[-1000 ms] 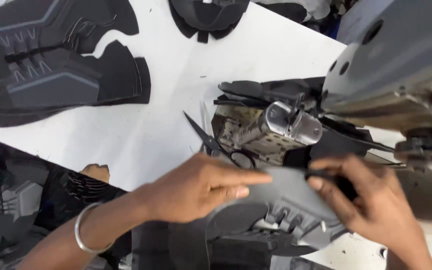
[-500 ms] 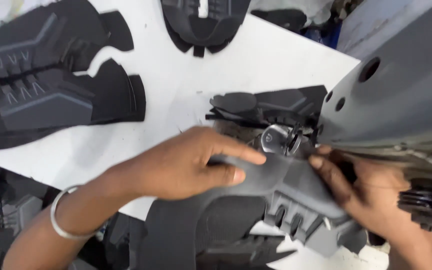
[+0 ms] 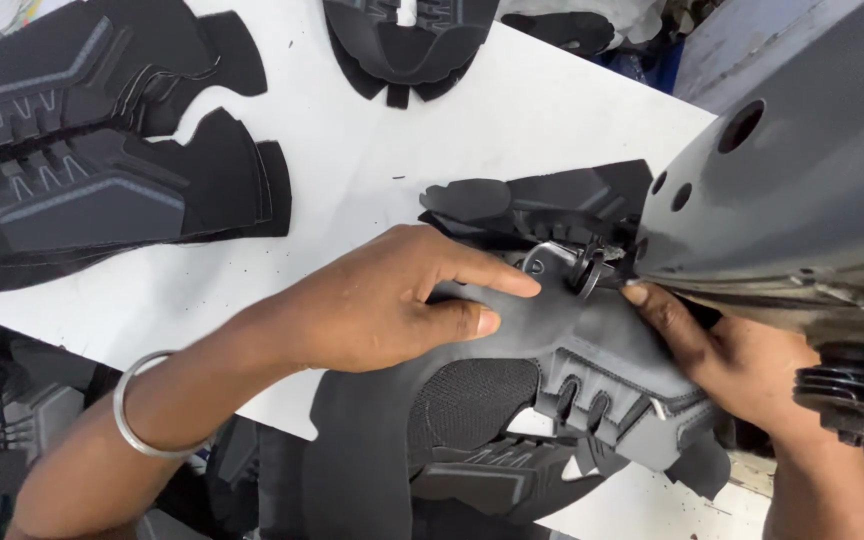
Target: The person uses a sewing machine to stitch black shoe parts, guiding the material under the needle with both hands. They repeatedly pick up shoe components from a pile, align them, and sew them, occasionally using scissors to trim threads.
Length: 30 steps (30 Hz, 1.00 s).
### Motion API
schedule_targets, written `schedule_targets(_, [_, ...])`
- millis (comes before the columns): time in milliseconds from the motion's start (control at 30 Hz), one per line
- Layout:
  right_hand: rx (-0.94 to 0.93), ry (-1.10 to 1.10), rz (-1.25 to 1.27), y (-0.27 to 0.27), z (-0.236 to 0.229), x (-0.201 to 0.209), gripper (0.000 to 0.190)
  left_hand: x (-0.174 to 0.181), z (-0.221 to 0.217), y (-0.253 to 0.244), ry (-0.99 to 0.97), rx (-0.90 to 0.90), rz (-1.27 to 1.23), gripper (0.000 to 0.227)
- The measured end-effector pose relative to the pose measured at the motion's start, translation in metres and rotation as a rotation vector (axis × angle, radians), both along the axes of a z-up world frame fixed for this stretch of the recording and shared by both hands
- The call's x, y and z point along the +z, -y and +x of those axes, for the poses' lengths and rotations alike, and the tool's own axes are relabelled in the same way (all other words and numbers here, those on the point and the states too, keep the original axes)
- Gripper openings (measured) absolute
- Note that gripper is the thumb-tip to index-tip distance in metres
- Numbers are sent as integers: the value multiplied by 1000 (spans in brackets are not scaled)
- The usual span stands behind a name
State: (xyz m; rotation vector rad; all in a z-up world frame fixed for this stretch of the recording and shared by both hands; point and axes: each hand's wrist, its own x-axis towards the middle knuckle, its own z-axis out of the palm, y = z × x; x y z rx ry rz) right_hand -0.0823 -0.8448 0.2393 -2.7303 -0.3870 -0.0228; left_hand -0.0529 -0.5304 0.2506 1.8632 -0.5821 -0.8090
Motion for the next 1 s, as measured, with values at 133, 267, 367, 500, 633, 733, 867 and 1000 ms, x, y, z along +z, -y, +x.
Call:
schedule_targets(133, [56, 28, -12, 18, 6, -14, 22, -25, -3, -6, 301, -13, -364, 37])
schedule_targets(267, [275, 334, -267, 45, 21, -35, 25, -15, -3, 3, 312, -16, -393, 36])
schedule_targets(367, [221, 416, -406, 41, 13, -37, 23, 1, -7, 12, 64, 111, -162, 40])
schedule_targets(500, [-328, 334, 349, -19, -64, -19, 30, 4, -9, 19, -42, 219, -72, 42])
schedule_targets(633, [-292, 432, 358, -92, -124, -65, 48, -9, -13, 22, 3, 279, -149, 41])
schedule_targets(733, [-252, 445, 51, -115, -137, -87, 56, -18, -21, 24, 97, 301, -279, 39])
schedule_targets(867, [-265, 429, 35, -105, -126, -34, 67, -15, -29, 29, 168, 340, -296, 38])
schedule_targets(1000, [-18, 321, -320, -70, -113, 2, 92, -10, -41, 37, 163, 449, -217, 38])
